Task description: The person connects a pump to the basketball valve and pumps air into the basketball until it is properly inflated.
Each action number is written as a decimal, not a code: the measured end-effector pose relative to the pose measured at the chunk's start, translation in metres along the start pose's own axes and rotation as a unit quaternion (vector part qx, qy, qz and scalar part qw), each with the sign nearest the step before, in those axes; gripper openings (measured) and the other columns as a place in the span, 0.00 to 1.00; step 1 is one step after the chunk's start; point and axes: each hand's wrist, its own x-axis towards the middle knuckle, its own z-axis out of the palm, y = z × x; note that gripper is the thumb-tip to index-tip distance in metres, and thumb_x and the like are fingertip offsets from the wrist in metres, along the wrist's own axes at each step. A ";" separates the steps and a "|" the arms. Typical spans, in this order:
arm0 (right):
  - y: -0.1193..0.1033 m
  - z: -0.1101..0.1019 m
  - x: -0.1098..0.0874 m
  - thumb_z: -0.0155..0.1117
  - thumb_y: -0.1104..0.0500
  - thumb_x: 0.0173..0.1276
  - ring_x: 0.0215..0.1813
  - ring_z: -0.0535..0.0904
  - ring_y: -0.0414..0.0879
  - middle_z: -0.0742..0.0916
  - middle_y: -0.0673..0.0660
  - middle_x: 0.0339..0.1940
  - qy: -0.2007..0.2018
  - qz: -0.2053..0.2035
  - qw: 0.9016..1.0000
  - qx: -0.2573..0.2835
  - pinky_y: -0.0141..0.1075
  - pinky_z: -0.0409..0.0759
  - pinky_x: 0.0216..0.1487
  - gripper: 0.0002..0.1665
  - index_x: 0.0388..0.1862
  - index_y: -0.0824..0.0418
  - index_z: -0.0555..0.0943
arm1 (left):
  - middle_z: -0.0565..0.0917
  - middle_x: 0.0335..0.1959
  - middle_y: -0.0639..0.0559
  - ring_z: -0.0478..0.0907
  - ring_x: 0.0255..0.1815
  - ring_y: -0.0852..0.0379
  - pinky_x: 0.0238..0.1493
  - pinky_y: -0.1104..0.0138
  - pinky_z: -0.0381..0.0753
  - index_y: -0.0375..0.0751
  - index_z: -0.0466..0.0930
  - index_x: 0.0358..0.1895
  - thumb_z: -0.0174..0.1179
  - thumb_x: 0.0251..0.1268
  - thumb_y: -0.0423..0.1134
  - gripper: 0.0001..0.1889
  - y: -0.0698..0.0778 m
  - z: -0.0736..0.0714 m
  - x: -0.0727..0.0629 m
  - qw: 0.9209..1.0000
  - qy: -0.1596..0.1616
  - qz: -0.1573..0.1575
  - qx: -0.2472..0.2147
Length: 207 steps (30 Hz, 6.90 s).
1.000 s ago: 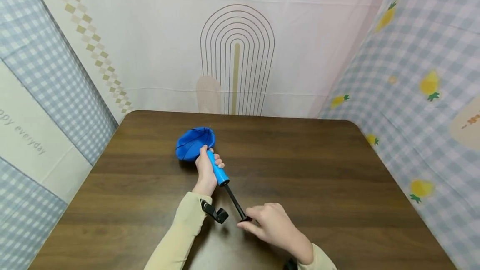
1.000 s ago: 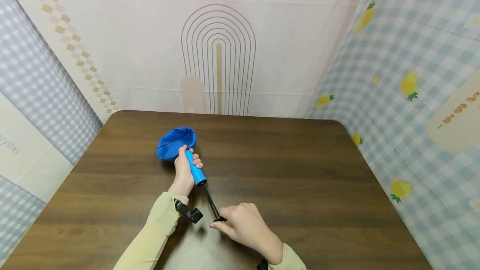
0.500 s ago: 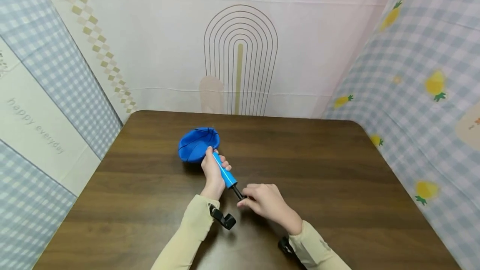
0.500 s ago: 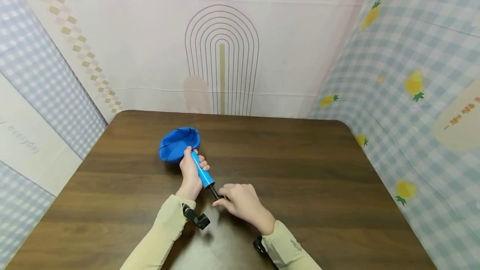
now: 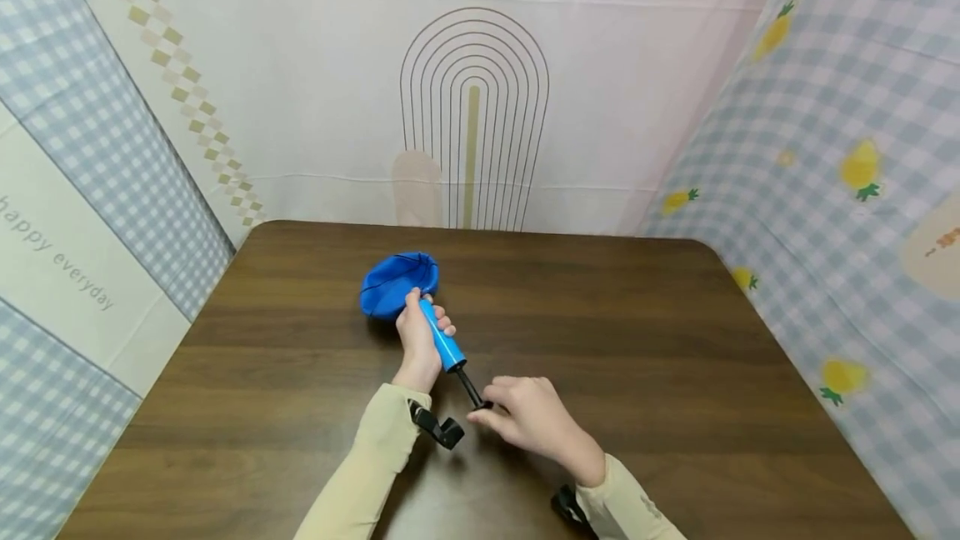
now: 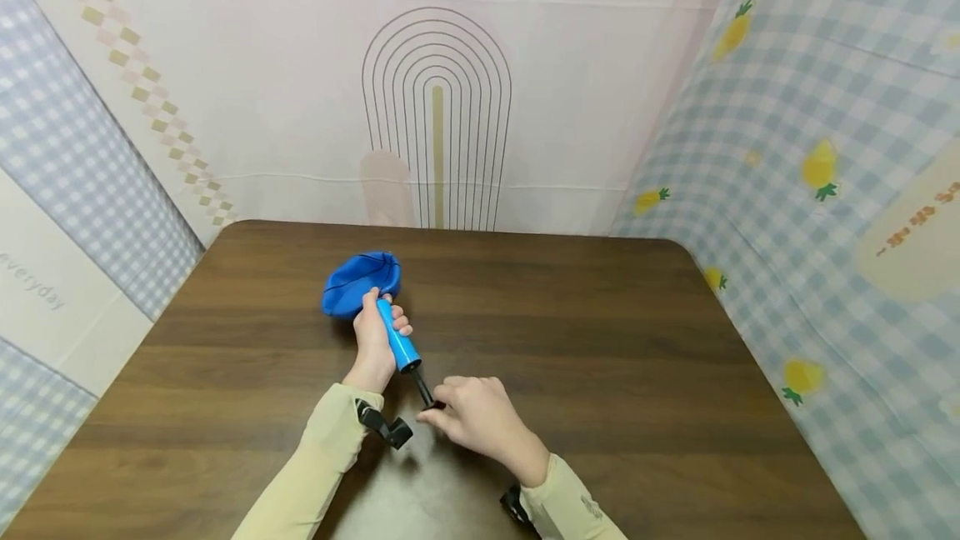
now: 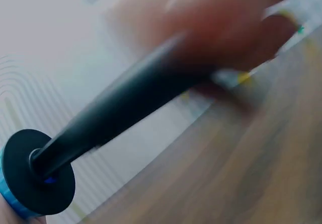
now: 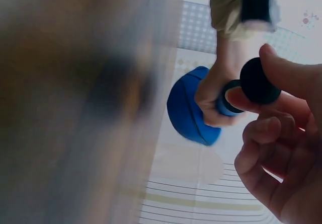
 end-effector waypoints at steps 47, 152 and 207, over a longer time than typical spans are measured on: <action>-0.008 -0.010 -0.028 0.74 0.51 0.54 0.19 0.57 0.24 0.70 0.39 0.16 0.015 0.015 0.999 0.031 0.15 0.52 0.20 0.18 0.22 0.50 0.71 | 0.66 0.14 0.56 0.61 0.12 0.63 0.15 0.73 0.64 0.46 0.65 0.30 0.46 0.74 0.51 0.15 0.003 -0.008 -0.002 0.998 0.045 0.000 -0.053; 0.000 -0.008 -0.018 0.69 0.41 0.57 0.18 0.55 0.24 0.67 0.40 0.15 0.045 -0.023 0.998 0.030 0.15 0.50 0.21 0.20 0.17 0.47 0.71 | 0.65 0.14 0.56 0.59 0.11 0.63 0.15 0.74 0.61 0.46 0.63 0.30 0.42 0.75 0.51 0.15 0.007 -0.004 -0.008 0.999 0.000 -0.003 -0.042; -0.009 -0.011 -0.020 0.70 0.45 0.59 0.16 0.56 0.28 0.66 0.40 0.14 0.014 -0.094 0.994 -0.044 0.19 0.52 0.21 0.23 0.14 0.47 0.68 | 0.65 0.13 0.57 0.58 0.10 0.63 0.13 0.73 0.62 0.45 0.64 0.28 0.43 0.74 0.53 0.18 -0.009 -0.003 -0.017 1.000 -0.022 -0.004 0.010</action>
